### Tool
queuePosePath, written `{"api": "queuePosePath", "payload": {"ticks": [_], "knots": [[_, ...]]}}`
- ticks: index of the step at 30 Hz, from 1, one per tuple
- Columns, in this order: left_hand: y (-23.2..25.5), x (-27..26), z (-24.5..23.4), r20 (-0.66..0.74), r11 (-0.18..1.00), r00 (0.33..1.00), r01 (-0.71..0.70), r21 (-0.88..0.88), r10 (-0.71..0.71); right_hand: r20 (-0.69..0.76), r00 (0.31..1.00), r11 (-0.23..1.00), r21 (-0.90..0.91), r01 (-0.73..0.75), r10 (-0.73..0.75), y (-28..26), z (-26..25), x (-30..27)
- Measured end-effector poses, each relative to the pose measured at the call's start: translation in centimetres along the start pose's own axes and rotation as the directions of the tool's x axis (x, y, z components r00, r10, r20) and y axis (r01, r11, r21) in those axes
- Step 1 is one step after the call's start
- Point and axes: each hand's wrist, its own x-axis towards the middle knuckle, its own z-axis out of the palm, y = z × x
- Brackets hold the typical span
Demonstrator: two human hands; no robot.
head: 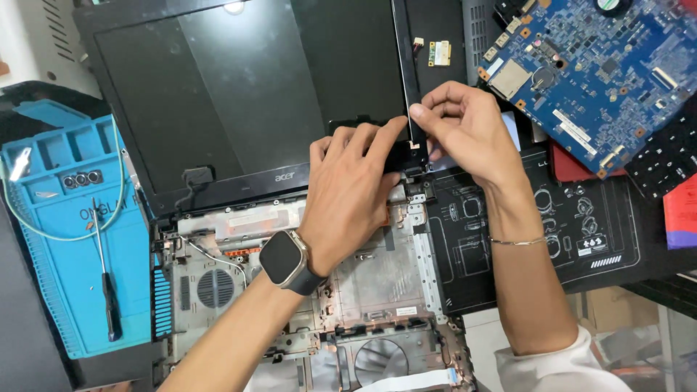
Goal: The person works on the internal components of a disassembled laptop, connecting cables near the screen hinge and manipulating the display assembly. They use a screwdriver to tighten screws on the laptop's frame and handle various internal parts.
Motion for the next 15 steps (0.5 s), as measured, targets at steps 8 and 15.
{"api": "queuePosePath", "payload": {"ticks": [8,15], "knots": [[-0.5,1.1,0.2,0.031,0.999,0.999,-0.025,0.038,0.024,0.019,1.0,1.0,0.004,0.004,-0.004,-0.7,0.0,-0.3],[-0.7,1.8,0.2,0.046,0.995,0.997,-0.066,0.081,0.062,0.053,0.998,0.999,-0.042,-0.032,0.034,-0.7,-0.4,-0.2]]}}
